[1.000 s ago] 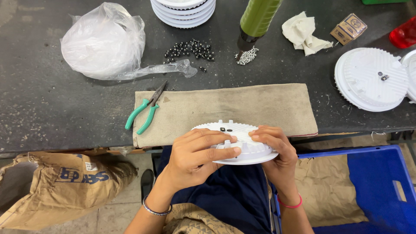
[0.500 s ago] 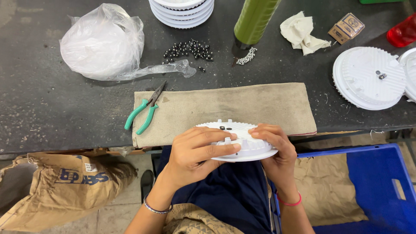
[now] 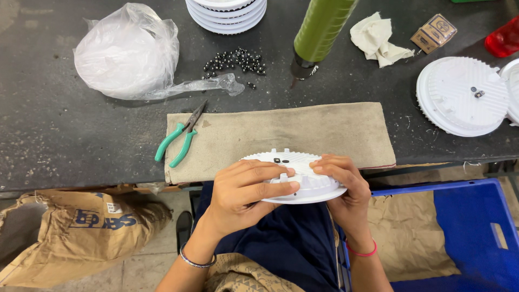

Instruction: The person assembles white round LED ceiling light fixtures at a workbench. They pick small screws from the table, drive them into the plastic lamp base using an electric screwdriver, wipe a translucent diffuser cover with a cloth, fit the cover onto the base, and place finished units onto a stack.

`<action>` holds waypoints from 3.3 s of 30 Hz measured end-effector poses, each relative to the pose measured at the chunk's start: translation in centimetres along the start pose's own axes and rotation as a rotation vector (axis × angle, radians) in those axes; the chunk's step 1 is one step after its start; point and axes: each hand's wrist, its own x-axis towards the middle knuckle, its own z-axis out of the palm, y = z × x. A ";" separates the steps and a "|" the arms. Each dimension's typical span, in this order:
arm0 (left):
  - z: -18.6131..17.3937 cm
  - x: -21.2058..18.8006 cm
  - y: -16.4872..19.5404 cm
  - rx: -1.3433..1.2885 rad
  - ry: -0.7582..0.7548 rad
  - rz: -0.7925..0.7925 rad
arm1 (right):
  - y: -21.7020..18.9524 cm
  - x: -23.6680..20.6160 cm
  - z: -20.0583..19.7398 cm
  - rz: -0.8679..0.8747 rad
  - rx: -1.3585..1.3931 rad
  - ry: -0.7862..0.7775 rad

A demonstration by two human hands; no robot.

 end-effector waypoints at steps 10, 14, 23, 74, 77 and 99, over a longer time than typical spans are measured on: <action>0.1 0.0 0.1 0.002 0.005 -0.003 | 0.0 0.1 -0.1 0.003 0.008 0.000; 0.1 0.2 0.2 -0.003 0.008 -0.006 | -0.2 0.1 -0.1 0.007 -0.004 -0.003; -0.1 1.4 -0.6 0.087 0.035 -0.008 | 1.3 0.7 0.0 0.077 0.007 0.001; -1.7 2.4 -1.0 0.215 0.089 -0.068 | 22.6 17.6 0.3 0.113 -0.836 -0.073; -1.6 2.2 -0.7 0.207 0.085 -0.060 | 21.4 18.0 0.4 0.029 -0.831 -0.110; -0.8 -0.4 0.3 0.135 0.078 -0.082 | -10.3 14.3 -2.6 0.012 -0.231 -0.933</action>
